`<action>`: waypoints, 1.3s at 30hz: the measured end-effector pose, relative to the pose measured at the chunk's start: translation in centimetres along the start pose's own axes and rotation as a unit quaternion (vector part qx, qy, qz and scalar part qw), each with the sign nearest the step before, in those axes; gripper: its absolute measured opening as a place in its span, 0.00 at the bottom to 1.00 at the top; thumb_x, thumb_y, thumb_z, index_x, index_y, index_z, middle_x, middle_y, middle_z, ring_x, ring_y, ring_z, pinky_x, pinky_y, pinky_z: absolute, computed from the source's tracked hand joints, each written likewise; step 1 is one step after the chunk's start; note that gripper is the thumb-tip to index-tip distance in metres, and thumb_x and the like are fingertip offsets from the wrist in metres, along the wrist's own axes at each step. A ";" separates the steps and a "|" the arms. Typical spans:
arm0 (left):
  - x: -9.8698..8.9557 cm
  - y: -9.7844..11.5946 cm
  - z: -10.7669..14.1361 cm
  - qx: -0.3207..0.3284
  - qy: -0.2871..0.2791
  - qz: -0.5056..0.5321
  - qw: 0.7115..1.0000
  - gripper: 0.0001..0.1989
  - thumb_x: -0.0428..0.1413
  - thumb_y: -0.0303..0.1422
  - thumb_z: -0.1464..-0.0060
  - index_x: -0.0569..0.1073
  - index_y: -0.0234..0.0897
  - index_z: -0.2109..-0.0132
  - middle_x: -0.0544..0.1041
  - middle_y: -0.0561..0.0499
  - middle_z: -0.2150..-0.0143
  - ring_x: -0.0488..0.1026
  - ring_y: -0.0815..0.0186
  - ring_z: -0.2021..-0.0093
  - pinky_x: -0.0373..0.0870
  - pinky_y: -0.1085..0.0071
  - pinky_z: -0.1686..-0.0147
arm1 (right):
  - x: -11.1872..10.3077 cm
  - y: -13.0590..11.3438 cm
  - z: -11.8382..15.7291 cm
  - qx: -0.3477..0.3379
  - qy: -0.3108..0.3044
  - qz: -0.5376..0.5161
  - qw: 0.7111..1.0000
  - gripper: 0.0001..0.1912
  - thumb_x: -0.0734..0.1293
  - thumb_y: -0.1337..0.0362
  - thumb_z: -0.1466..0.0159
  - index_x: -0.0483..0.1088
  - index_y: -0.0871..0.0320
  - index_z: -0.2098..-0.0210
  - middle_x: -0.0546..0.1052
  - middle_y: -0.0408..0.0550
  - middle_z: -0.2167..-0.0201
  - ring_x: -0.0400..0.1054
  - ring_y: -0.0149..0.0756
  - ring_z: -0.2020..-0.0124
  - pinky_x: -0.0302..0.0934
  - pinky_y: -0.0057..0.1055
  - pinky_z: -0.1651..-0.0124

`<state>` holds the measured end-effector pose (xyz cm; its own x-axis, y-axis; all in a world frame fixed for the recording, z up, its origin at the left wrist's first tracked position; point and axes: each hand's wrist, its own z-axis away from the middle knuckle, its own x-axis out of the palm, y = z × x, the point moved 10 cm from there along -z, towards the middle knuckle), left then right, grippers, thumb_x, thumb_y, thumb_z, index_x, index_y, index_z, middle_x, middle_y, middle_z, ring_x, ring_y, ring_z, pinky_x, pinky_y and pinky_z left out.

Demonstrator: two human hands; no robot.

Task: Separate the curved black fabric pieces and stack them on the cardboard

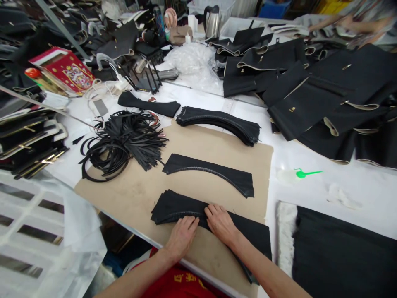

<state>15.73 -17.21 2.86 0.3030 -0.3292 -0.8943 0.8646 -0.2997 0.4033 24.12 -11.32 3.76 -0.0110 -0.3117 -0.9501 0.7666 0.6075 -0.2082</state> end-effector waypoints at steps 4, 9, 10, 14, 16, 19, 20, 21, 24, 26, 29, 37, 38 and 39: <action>0.5 -0.7 0.3 -0.027 0.015 0.006 1.000 0.23 0.45 0.26 0.41 0.59 0.38 0.39 0.69 0.45 0.46 0.65 0.59 0.48 0.66 0.60 0.49 | 0.7 -0.8 -0.4 -0.031 -0.001 0.028 0.999 0.07 0.59 0.71 0.38 0.65 0.58 0.60 0.70 0.50 0.63 0.62 0.43 0.60 0.58 0.37 0.57; 0.5 -1.4 0.8 -0.052 0.045 0.012 0.998 0.24 0.44 0.24 0.42 0.59 0.37 0.39 0.69 0.44 0.48 0.65 0.59 0.49 0.66 0.59 0.49 | 1.0 -1.5 -0.6 -0.041 0.005 0.047 0.998 0.07 0.60 0.70 0.38 0.65 0.58 0.60 0.69 0.50 0.63 0.63 0.43 0.60 0.59 0.38 0.59; 0.4 -1.5 0.9 -0.052 0.048 0.013 0.997 0.24 0.44 0.24 0.42 0.59 0.38 0.39 0.68 0.44 0.48 0.65 0.58 0.49 0.66 0.59 0.49 | 1.2 -1.6 -0.6 -0.044 0.004 0.055 0.998 0.08 0.59 0.71 0.38 0.65 0.59 0.59 0.69 0.50 0.63 0.63 0.43 0.61 0.59 0.38 0.60; 0.4 -1.5 1.1 -0.049 0.053 0.007 0.997 0.25 0.44 0.22 0.43 0.59 0.38 0.39 0.68 0.44 0.48 0.65 0.58 0.49 0.66 0.59 0.49 | 1.6 -1.7 -0.6 -0.061 -0.003 0.058 0.996 0.10 0.58 0.73 0.38 0.66 0.60 0.59 0.70 0.50 0.65 0.63 0.43 0.62 0.58 0.37 0.62; 0.4 -1.6 1.1 -0.051 0.050 0.003 0.997 0.25 0.44 0.22 0.43 0.58 0.38 0.38 0.68 0.44 0.48 0.65 0.59 0.49 0.66 0.59 0.50 | 1.6 -1.6 -0.6 -0.067 -0.006 0.050 0.996 0.09 0.58 0.74 0.38 0.66 0.59 0.60 0.70 0.50 0.65 0.63 0.42 0.63 0.58 0.37 0.62; 0.6 -1.7 1.0 -0.057 0.041 -0.008 0.997 0.25 0.45 0.23 0.43 0.59 0.37 0.38 0.69 0.44 0.49 0.65 0.59 0.51 0.66 0.60 0.51 | 1.5 -1.4 -0.7 -0.070 -0.008 0.035 0.997 0.09 0.58 0.74 0.37 0.66 0.58 0.62 0.70 0.49 0.66 0.64 0.42 0.63 0.58 0.37 0.61; 0.6 -1.7 1.0 -0.060 0.040 -0.012 0.997 0.25 0.45 0.23 0.43 0.59 0.36 0.38 0.69 0.44 0.50 0.65 0.59 0.51 0.67 0.60 0.51 | 1.5 -1.4 -0.8 -0.066 -0.008 0.028 0.997 0.08 0.58 0.74 0.37 0.66 0.58 0.62 0.71 0.48 0.66 0.65 0.41 0.63 0.59 0.37 0.60; 0.6 -1.8 0.9 -0.064 0.039 -0.015 0.997 0.25 0.45 0.23 0.43 0.59 0.36 0.39 0.69 0.44 0.51 0.65 0.59 0.52 0.67 0.60 0.52 | 1.5 -1.2 -0.9 -0.059 -0.007 0.020 0.998 0.08 0.59 0.74 0.37 0.66 0.58 0.62 0.71 0.48 0.66 0.65 0.41 0.62 0.59 0.36 0.59; 0.2 -1.9 0.8 -0.074 0.050 -0.021 0.996 0.23 0.45 0.23 0.42 0.61 0.37 0.40 0.69 0.44 0.51 0.65 0.59 0.52 0.67 0.61 0.52 | 1.2 -0.2 -1.2 -0.007 0.001 -0.008 1.000 0.08 0.58 0.73 0.36 0.66 0.57 0.64 0.72 0.47 0.66 0.67 0.39 0.63 0.59 0.34 0.60; -0.2 -2.0 0.6 -0.073 0.062 -0.025 0.995 0.22 0.45 0.24 0.42 0.63 0.37 0.41 0.68 0.44 0.48 0.64 0.58 0.50 0.66 0.60 0.51 | 0.6 1.3 -1.3 0.040 0.012 -0.027 0.999 0.10 0.54 0.70 0.33 0.66 0.57 0.61 0.73 0.46 0.65 0.69 0.36 0.64 0.59 0.31 0.62; -0.5 -2.0 0.3 -0.063 0.068 -0.026 0.995 0.20 0.46 0.25 0.42 0.64 0.37 0.42 0.68 0.45 0.46 0.63 0.58 0.47 0.65 0.58 0.49 | -1.5 6.0 -0.4 0.143 0.060 -0.111 0.982 0.12 0.51 0.65 0.31 0.65 0.56 0.59 0.75 0.46 0.63 0.70 0.35 0.65 0.59 0.29 0.63; -0.8 -2.3 -0.2 -0.074 0.064 0.051 0.994 0.18 0.44 0.27 0.40 0.67 0.38 0.45 0.70 0.44 0.48 0.63 0.56 0.48 0.63 0.55 0.50 | -14.9 22.6 10.6 0.411 0.328 -0.113 0.843 0.15 0.58 0.53 0.37 0.69 0.57 0.62 0.75 0.46 0.72 0.70 0.40 0.69 0.58 0.33 0.65; -1.1 -2.4 -0.3 -0.085 0.071 0.090 0.990 0.17 0.44 0.29 0.40 0.68 0.39 0.46 0.71 0.44 0.49 0.63 0.56 0.48 0.62 0.53 0.49 | -16.6 22.8 11.3 0.410 0.340 -0.087 0.842 0.14 0.59 0.54 0.37 0.68 0.57 0.62 0.75 0.46 0.72 0.70 0.40 0.69 0.58 0.33 0.65; -1.5 -2.7 -0.5 -0.102 0.079 0.148 0.981 0.16 0.45 0.31 0.39 0.69 0.39 0.47 0.71 0.45 0.50 0.63 0.55 0.48 0.61 0.52 0.48 | -17.8 22.3 11.4 0.396 0.342 -0.069 0.849 0.13 0.59 0.55 0.37 0.68 0.56 0.61 0.75 0.46 0.71 0.70 0.39 0.69 0.58 0.33 0.65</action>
<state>13.16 -15.48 3.02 0.5977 -0.2265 -0.7691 0.7862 -0.0221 0.6175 48.74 -0.60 18.65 -0.2994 0.3215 -0.8983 0.9160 -0.1665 -0.3649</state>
